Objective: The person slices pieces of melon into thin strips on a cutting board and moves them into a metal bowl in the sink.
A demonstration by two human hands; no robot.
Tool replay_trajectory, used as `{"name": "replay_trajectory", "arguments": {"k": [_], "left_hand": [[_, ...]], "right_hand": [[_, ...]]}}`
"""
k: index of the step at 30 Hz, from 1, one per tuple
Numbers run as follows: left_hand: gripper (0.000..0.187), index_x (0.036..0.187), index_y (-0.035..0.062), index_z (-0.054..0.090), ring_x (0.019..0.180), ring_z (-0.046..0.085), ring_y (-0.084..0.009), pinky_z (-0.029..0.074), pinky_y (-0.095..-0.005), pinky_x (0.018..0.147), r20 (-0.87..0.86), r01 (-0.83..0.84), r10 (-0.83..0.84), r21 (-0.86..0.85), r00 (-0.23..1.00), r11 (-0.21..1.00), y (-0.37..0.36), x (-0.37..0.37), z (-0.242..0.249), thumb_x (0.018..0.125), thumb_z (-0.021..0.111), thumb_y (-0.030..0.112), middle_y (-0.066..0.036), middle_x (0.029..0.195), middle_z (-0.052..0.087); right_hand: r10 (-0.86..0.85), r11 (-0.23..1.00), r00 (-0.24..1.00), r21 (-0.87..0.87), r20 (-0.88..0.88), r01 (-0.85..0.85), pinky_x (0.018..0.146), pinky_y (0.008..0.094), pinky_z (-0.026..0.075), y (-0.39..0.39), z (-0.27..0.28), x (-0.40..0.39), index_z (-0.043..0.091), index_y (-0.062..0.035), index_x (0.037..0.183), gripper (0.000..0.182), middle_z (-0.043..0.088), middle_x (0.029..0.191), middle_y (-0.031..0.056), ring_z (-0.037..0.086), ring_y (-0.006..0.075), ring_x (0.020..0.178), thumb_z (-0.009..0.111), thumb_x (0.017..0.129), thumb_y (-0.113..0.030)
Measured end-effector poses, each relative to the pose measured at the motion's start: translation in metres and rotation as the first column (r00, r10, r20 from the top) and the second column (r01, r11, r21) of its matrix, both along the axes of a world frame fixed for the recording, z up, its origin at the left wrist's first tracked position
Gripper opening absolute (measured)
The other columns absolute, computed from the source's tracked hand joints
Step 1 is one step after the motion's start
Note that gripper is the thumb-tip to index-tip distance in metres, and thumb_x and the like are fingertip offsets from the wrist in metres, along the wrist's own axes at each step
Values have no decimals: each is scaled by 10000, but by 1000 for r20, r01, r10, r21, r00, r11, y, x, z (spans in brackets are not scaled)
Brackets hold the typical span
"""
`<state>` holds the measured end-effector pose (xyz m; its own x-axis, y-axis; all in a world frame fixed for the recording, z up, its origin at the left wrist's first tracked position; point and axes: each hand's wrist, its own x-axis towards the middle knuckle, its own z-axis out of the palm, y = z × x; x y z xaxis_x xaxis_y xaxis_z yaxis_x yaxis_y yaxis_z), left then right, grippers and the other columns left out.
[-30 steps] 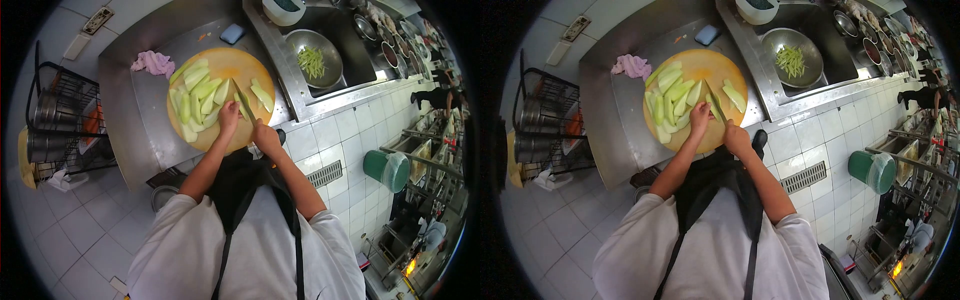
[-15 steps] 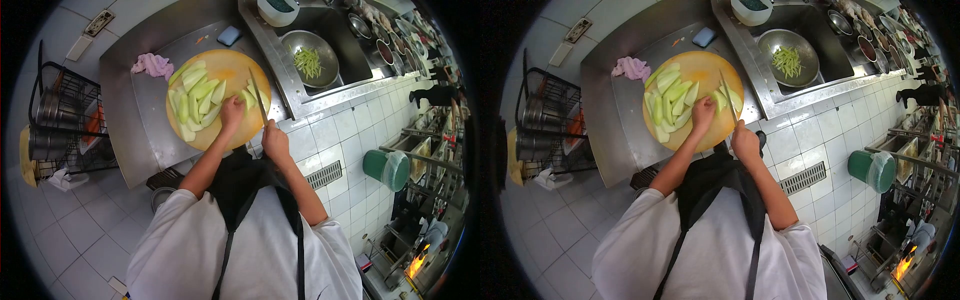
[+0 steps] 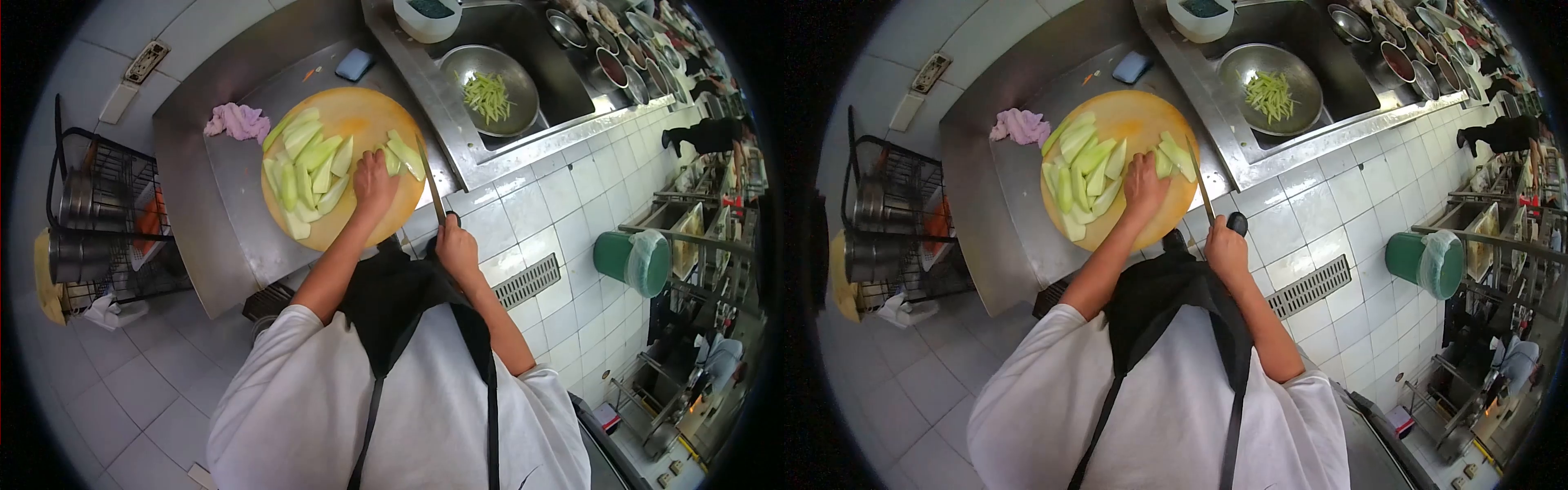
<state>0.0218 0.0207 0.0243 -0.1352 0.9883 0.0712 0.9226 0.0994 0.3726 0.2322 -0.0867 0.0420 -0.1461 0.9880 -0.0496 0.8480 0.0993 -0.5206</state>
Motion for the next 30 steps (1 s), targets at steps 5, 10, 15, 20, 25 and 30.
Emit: {"name": "replay_trajectory", "arguments": {"k": [5, 10, 15, 20, 25, 30], "left_hand": [[372, 1053, -18, 632, 978, 622, -358, 561, -458, 808, -104, 52, -46, 56, 994, 997, 2, 0, -9, 779, 764, 196, -178, 1064, 589], [295, 1020, -26, 664, 967, 654, -362, 571, -455, 804, -92, -5, 13, 86, 996, 996, 11, -13, -29, 802, 720, 165, -185, 1039, 631], [315, 1123, 28, 689, 1007, 700, -328, 565, -429, 825, 146, -160, 190, -196, 971, 967, 15, -39, 2, 831, 689, 149, -196, 1097, 712], [462, 1337, 85, 637, 919, 703, -358, 573, -423, 752, 435, 379, -157, -490, 887, 785, 27, -79, 8, 875, 655, 87, -213, 1055, 716], [354, 1228, 71, 655, 1035, 677, -389, 550, -459, 829, 93, 369, -357, -173, 929, 913, 43, -67, 7, 880, 673, 136, -215, 1128, 700], [385, 1194, 86, 646, 1057, 684, -370, 539, -474, 893, 138, 80, -45, -265, 989, 961, 58, -5, 12, 861, 735, 256, -186, 1121, 716]], "right_hand": [[-15, 997, 1000, -78, 19, 16, 588, 566, 536, -2, -1, 5, 502, -6, 942, 169, 643, 663, 269, 667, 466, 637, 598, 948, -144], [2, 997, 1000, -81, 14, -1, 584, 566, 537, -4, 2, 7, 506, -8, 941, 170, 641, 662, 271, 666, 468, 631, 600, 951, -149], [0, 999, 1000, -51, 5, 1, 581, 566, 537, -4, 4, 15, 507, -10, 934, 173, 637, 657, 274, 662, 471, 627, 609, 948, -149], [3, 999, 1000, -51, -7, -3, 581, 567, 537, -5, 6, 23, 506, -10, 933, 177, 638, 659, 270, 662, 469, 629, 615, 944, -150], [20, 998, 1000, -64, 2, -20, 581, 567, 533, -4, -5, 27, 509, -10, 925, 178, 642, 667, 270, 665, 465, 637, 616, 941, -151], [8, 997, 1000, -82, 27, -5, 582, 562, 535, -3, -9, 26, 520, -10, 924, 176, 649, 677, 267, 670, 462, 645, 616, 940, -157]]}}
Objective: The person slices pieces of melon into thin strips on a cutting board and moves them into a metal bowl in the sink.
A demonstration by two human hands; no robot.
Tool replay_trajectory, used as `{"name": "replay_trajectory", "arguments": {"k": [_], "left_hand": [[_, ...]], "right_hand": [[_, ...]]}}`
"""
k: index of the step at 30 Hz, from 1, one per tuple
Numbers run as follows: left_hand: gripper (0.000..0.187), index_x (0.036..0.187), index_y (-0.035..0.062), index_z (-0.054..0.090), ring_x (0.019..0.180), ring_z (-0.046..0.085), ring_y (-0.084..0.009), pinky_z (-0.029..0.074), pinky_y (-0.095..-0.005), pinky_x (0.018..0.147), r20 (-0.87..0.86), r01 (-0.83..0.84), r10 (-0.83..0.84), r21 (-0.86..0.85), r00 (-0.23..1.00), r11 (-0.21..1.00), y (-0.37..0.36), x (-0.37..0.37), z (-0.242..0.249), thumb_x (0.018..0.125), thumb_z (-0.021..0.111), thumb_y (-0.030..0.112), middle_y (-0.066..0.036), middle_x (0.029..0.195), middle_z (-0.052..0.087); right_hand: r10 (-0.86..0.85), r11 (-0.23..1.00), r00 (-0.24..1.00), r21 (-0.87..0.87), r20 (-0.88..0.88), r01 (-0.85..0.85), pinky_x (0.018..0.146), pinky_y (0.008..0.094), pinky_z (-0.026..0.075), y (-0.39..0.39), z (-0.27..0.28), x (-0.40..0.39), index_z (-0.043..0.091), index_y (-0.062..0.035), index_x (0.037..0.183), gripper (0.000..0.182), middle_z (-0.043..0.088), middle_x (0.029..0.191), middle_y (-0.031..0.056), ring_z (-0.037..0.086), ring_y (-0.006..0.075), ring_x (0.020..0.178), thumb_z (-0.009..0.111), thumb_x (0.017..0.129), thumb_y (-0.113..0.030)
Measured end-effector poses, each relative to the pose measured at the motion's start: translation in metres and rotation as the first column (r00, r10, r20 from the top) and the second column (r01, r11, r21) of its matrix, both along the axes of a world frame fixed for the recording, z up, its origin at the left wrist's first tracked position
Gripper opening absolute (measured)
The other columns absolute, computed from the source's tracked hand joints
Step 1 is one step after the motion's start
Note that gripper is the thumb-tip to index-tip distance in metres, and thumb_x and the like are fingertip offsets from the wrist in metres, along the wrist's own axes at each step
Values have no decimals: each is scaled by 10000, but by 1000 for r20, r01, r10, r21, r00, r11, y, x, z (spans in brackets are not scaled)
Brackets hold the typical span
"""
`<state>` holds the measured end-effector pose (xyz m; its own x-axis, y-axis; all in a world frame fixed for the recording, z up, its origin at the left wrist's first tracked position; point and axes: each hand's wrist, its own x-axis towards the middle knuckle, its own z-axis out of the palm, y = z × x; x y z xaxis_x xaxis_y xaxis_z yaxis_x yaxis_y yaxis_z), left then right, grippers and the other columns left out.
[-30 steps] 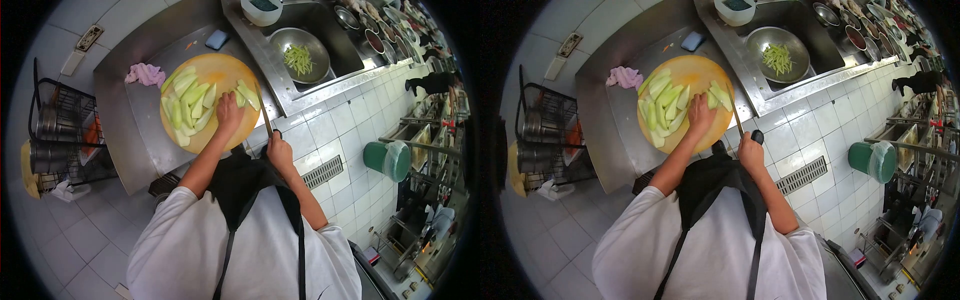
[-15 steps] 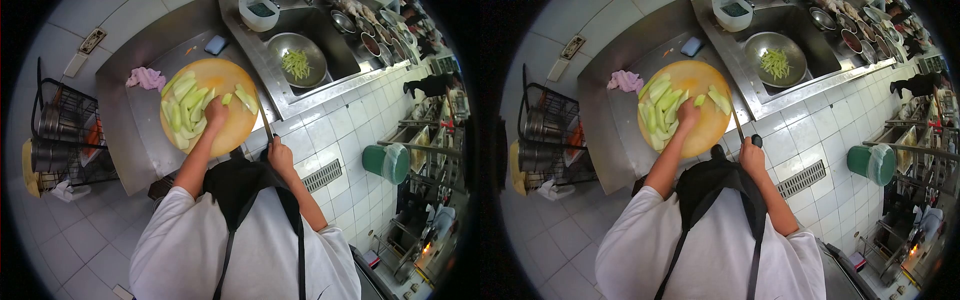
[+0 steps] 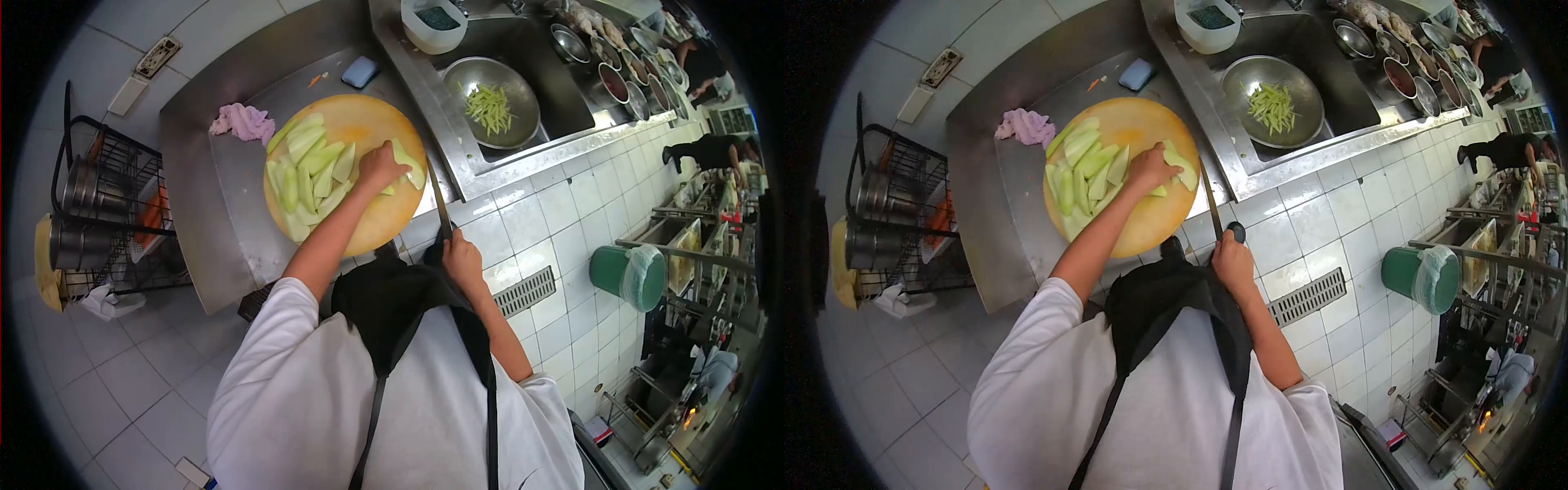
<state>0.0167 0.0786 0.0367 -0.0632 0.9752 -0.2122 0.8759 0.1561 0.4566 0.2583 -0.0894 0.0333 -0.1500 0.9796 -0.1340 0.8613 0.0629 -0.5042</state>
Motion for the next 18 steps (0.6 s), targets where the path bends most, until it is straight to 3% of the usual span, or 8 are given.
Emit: {"name": "replay_trajectory", "arguments": {"k": [1, 6, 10, 13, 16, 18], "left_hand": [[408, 1199, 82, 644, 1039, 696, -358, 542, -474, 896, -47, -38, 38, -10, 998, 999, 0, 7, 1, 865, 740, 296, -183, 1097, 726], [522, 1210, 109, 633, 1050, 699, -343, 557, -460, 880, 158, -266, 262, 3, 952, 964, 23, -2, -58, 780, 830, 330, -158, 1097, 733], [591, 1211, 107, 615, 1074, 688, -348, 556, -456, 890, 213, -351, 358, -72, 909, 934, 31, -8, -50, 730, 872, 335, -155, 1125, 723], [582, 1196, 90, 616, 1089, 679, -361, 551, -462, 896, 38, -160, 161, -23, 986, 987, 12, 23, -12, 733, 867, 339, -177, 1150, 708], [617, 1204, 81, 601, 1097, 673, -374, 548, -464, 898, 71, -245, 246, -12, 967, 969, 13, 36, -32, 722, 876, 350, -194, 1167, 695], [515, 1085, 61, 666, 1023, 701, -354, 556, -457, 867, 138, -258, 261, -37, 956, 965, 16, 34, -40, 718, 872, 358, -172, 1073, 730]], "right_hand": [[2, 1000, 1000, -4, 4, -2, 582, 562, 535, 1, -1, 1, 523, -10, 925, 176, 650, 677, 266, 671, 462, 646, 616, 940, -158], [-8, 999, 1000, -35, -18, 7, 603, 566, 539, -2, 2, 2, 530, -6, 933, 160, 653, 680, 267, 671, 463, 655, 608, 938, -146], [-6, 999, 1000, -47, -25, 5, 608, 564, 542, -3, 10, 2, 531, 0, 937, 152, 657, 685, 266, 675, 459, 661, 602, 935, -134], [0, 1000, 999, -24, -42, -1, 600, 560, 544, -2, 6, 3, 529, 3, 930, 150, 656, 680, 265, 679, 454, 660, 600, 934, -128], [-7, 999, 999, -33, -43, 5, 601, 557, 548, 2, 3, 1, 528, 8, 922, 149, 655, 676, 266, 681, 453, 656, 602, 928, -120], [-12, 1000, 999, -29, -42, 10, 608, 559, 550, 4, 3, 0, 527, 10, 923, 151, 657, 678, 268, 680, 456, 655, 607, 925, -117]]}}
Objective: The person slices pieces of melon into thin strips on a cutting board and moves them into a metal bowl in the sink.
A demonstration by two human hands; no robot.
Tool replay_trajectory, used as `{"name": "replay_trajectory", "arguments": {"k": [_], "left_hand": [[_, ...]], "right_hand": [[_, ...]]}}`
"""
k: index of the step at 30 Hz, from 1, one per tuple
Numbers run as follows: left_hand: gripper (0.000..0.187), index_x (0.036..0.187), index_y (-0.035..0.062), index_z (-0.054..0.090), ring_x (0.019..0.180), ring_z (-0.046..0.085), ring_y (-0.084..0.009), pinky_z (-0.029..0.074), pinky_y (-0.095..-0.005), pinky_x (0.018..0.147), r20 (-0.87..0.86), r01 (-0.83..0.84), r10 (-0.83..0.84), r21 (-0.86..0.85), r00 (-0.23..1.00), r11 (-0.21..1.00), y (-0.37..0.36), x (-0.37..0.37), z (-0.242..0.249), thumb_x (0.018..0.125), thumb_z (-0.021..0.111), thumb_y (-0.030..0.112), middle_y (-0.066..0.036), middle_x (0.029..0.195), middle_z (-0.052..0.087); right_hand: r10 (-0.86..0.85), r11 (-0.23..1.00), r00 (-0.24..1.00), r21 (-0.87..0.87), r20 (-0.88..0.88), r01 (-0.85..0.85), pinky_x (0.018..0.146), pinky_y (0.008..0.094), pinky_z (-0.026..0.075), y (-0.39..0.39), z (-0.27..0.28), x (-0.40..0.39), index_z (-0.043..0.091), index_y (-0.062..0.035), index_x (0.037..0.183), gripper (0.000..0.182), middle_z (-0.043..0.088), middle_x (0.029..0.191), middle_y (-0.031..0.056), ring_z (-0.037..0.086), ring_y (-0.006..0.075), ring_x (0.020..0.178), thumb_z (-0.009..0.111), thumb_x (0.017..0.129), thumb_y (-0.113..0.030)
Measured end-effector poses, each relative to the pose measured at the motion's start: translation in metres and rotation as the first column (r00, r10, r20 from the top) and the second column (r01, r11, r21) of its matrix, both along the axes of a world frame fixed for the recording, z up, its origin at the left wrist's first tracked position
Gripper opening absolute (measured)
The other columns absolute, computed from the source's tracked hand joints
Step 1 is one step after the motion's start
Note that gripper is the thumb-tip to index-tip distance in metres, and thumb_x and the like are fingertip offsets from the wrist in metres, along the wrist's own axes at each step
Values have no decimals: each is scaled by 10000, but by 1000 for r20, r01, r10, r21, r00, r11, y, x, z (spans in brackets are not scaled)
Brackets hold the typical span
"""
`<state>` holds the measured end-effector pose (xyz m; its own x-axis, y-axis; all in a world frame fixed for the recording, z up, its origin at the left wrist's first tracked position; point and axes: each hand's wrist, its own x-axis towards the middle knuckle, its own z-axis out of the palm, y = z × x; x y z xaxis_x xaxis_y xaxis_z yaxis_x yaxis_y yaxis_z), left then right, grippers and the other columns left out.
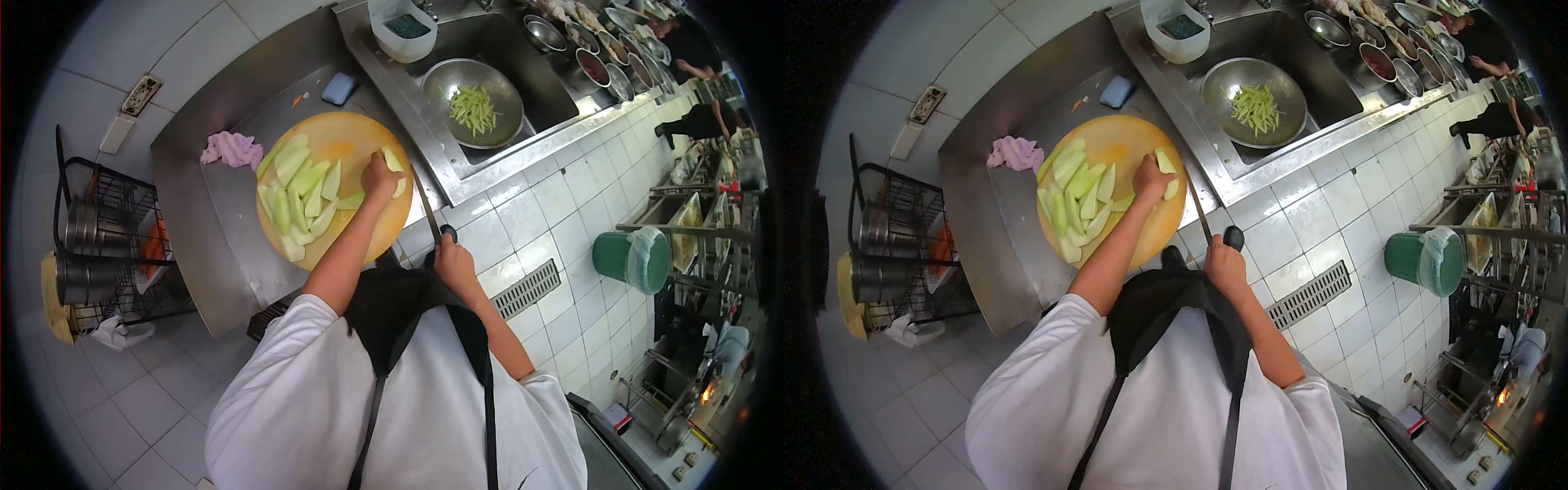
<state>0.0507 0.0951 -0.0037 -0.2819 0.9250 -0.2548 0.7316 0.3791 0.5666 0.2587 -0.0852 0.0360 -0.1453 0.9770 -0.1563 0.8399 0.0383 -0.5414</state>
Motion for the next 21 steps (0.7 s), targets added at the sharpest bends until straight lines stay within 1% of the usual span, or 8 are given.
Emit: {"name": "replay_trajectory", "arguments": {"k": [5, 8, 11, 12, 14, 17, 19, 21], "left_hand": [[405, 895, 36, 740, 831, 733, -312, 570, -432, 762, 128, 88, -68, -156, 989, 984, 9, -16, -5, 729, 852, 389, -130, 874, 756], [395, 915, 43, 751, 751, 719, -291, 562, -422, 709, 351, 124, -92, -71, 932, 990, 16, -37, -35, 758, 842, 394, -115, 803, 740], [257, 956, 39, 746, 776, 710, -279, 555, -419, 716, 298, 55, -54, 7, 953, 998, 12, -43, 17, 804, 808, 237, -125, 914, 740], [204, 975, 36, 740, 812, 707, -288, 556, -420, 737, 250, 100, -152, 209, 956, 973, 5, -45, 27, 819, 767, 164, -129, 973, 730], [171, 1013, 29, 730, 884, 702, -306, 557, -422, 778, 100, 196, -305, 572, 947, 797, -9, -51, 39, 847, 685, 20, -135, 1093, 709], [285, 1057, 30, 715, 1002, 675, -351, 550, -430, 857, -133, 466, -467, 502, 874, 729, -17, -68, 2, 840, 581, -97, -136, 1208, 655], [304, 1091, 38, 705, 1042, 657, -375, 539, -442, 889, -146, 440, -438, 551, 887, 709, -23, -71, -3, 859, 560, -95, -140, 1186, 653], [305, 1124, 46, 695, 1072, 643, -385, 529, -449, 915, -105, 336, -339, 568, 935, 751, -28, -71, -8, 866, 581, -70, -143, 1176, 652]], "right_hand": [[12, 1000, 1000, 24, -9, -12, 611, 558, 551, 2, 3, -2, 533, 15, 925, 157, 660, 682, 268, 680, 457, 655, 615, 919, -119], [-2, 1000, 1000, 20, -1, 2, 609, 559, 549, 2, 6, 0, 540, 13, 929, 159, 661, 685, 267, 680, 457, 656, 620, 918, -124], [-12, 1000, 1000, 9, 14, 12, 605, 559, 546, 2, 8, 0, 544, 6, 934, 158, 661, 687, 265, 680, 457, 656, 627, 917, -127], [-13, 1000, 1000, 9, 17, 13, 604, 559, 545, 2, 9, 0, 543, 3, 934, 158, 661, 686, 265, 679, 456, 656, 629, 918, -129], [-10, 1000, 1000, 15, 15, 10, 600, 558, 543, 1, 8, 0, 542, -1, 933, 158, 658, 682, 263, 677, 456, 653, 630, 920, -133], [21, 1000, 1000, 23, 14, -22, 598, 556, 538, 5, 8, 0, 545, 0, 956, 163, 657, 683, 256, 670, 456, 650, 622, 933, -142], [54, 999, 998, 8, 28, -54, 603, 556, 530, 7, 9, -2, 554, 10, 1010, 181, 665, 699, 248, 664, 456, 654, 610, 952, -153], [58, 997, 998, 38, 35, -60, 590, 553, 537, 9, 10, -5, 540, -3, 951, 158, 648, 665, 249, 665, 454, 634, 619, 937, -139]]}}
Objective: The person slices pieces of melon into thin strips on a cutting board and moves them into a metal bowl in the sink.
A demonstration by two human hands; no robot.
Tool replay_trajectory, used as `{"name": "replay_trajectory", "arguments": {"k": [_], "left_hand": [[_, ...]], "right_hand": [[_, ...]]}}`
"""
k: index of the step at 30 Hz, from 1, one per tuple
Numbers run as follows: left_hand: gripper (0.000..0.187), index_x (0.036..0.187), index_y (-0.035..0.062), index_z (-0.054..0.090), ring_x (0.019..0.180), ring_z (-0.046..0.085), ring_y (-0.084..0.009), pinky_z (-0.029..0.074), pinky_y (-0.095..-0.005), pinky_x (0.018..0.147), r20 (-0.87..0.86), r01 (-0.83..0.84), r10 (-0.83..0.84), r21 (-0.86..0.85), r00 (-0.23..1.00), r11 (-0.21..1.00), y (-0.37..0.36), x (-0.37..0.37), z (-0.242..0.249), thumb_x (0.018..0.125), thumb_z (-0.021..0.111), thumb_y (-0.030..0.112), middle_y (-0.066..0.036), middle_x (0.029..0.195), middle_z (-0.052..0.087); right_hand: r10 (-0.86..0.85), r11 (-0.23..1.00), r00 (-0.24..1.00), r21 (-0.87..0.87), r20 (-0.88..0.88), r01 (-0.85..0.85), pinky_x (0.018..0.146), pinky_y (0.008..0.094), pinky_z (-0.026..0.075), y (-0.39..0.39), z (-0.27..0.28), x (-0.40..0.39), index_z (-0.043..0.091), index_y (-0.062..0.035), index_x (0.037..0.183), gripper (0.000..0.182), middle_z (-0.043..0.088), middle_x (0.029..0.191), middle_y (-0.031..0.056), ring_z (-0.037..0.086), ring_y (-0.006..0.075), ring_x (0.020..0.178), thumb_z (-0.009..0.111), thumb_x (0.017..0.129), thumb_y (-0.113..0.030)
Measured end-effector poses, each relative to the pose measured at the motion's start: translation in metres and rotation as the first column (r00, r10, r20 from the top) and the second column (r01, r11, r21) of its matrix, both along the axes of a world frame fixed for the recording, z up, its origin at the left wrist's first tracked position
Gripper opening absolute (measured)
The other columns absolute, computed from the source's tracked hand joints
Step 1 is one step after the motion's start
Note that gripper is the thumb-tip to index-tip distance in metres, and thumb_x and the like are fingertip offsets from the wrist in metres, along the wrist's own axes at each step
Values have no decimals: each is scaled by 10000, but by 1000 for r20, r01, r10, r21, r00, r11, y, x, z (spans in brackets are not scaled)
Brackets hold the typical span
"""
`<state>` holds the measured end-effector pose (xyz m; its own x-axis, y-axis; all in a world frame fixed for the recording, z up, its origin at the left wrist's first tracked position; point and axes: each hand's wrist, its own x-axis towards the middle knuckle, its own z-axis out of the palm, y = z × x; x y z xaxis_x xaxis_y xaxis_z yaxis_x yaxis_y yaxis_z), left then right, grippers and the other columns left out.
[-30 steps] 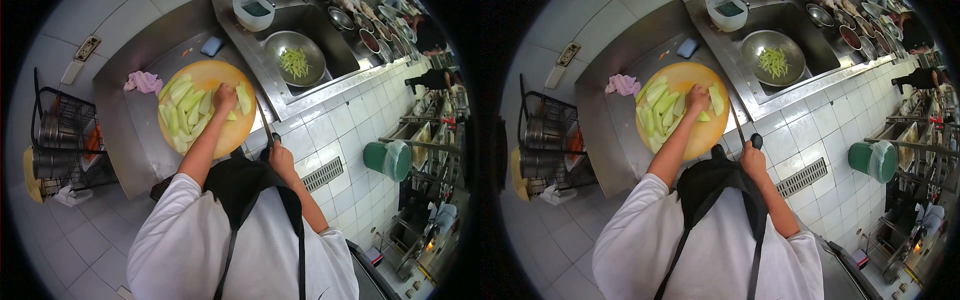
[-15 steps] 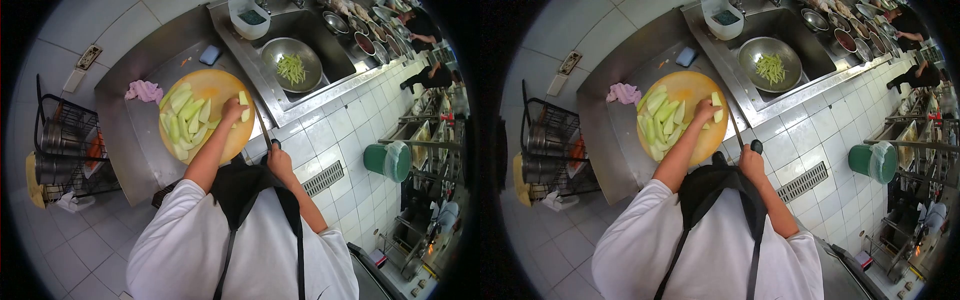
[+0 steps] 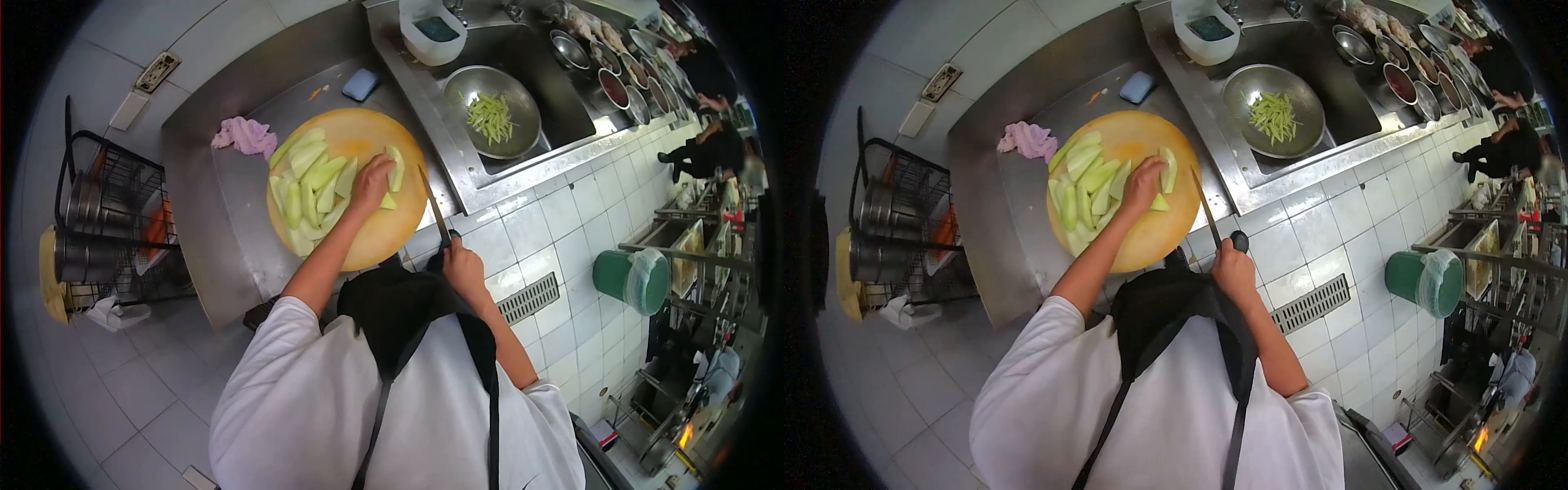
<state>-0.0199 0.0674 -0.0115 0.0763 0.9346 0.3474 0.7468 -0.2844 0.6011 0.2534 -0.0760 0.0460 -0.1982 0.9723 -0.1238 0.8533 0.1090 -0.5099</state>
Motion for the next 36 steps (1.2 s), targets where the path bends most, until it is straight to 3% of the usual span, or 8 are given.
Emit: {"name": "replay_trajectory", "arguments": {"k": [2, 5, 6, 16, 19, 28, 31, 36], "left_hand": [[307, 1157, 54, 684, 1093, 634, -380, 520, -452, 932, 76, -189, 192, -53, 978, 981, 2, 11, -4, 862, 644, -22, -145, 1178, 652], [377, 1195, 63, 667, 1113, 625, -360, 512, -443, 951, 59, -232, 263, -319, 963, 919, 2, 30, 7, 825, 744, 63, -142, 1187, 646], [448, 1192, 64, 672, 1103, 628, -352, 512, -438, 956, 35, -246, 265, -278, 963, 929, 1, 34, 8, 769, 812, 108, -137, 1184, 637], [371, 1167, 60, 727, 1066, 644, -335, 533, -439, 904, -11, -236, 240, -221, 971, 946, 3, 35, 7, 798, 755, 70, -142, 1133, 641], [364, 1159, 60, 731, 1045, 648, -338, 534, -445, 896, -6, -263, 268, -227, 963, 938, 7, 36, 8, 796, 754, 68, -141, 1127, 643], [363, 1157, 53, 725, 1026, 654, -351, 537, -454, 873, -12, -234, 236, -204, 972, 951, 5, 34, 11, 795, 749, 56, -140, 1113, 649], [362, 1153, 39, 721, 1022, 657, -356, 536, -455, 870, -10, -226, 228, -179, 974, 958, 5, 32, 11, 792, 750, 50, -147, 1104, 651], [339, 1137, 30, 728, 1022, 664, -351, 536, -450, 878, 73, -204, 218, -163, 973, 965, 5, 31, 3, 798, 744, 51, -148, 1116, 664]], "right_hand": [[22, 999, 1000, 29, 4, -22, 582, 551, 541, 6, -2, -3, 532, -9, 920, 149, 639, 647, 249, 665, 451, 622, 618, 930, -130], [71, 996, 997, 53, 19, -72, 577, 547, 543, 20, -4, -7, 530, -5, 917, 132, 642, 645, 245, 667, 444, 614, 599, 931, -116], [87, 995, 996, 53, 29, -88, 576, 544, 544, 25, -1, -11, 529, -3, 916, 121, 643, 646, 244, 668, 441, 611, 588, 930, -108], [171, 973, 978, 137, 119, -187, 578, 522, 542, 58, 13, -32, 521, 19, 896, 65, 655, 648, 237, 679, 424, 609, 543, 863, -32], [185, 968, 974, 148, 130, -204, 544, 532, 535, 67, 8, -34, 519, 2, 910, 80, 649, 633, 235, 668, 431, 587, 558, 897, -66], [214, 977, 947, -33, 239, -213, 639, 479, 589, 70, -15, -47, 523, 25, 988, 103, 704, 736, 235, 725, 406, 692, 528, 910, -43], [237, 971, 941, -82, 241, -224, 655, 468, 597, 80, -30, -54, 522, 20, 1011, 115, 713, 760, 237, 737, 388, 724, 528, 919, -50], [214, 977, 967, -9, 142, -214, 648, 485, 587, 86, -28, -45, 510, 20, 1009, 113, 706, 763, 248, 727, 401, 709, 515, 923, -53]]}}
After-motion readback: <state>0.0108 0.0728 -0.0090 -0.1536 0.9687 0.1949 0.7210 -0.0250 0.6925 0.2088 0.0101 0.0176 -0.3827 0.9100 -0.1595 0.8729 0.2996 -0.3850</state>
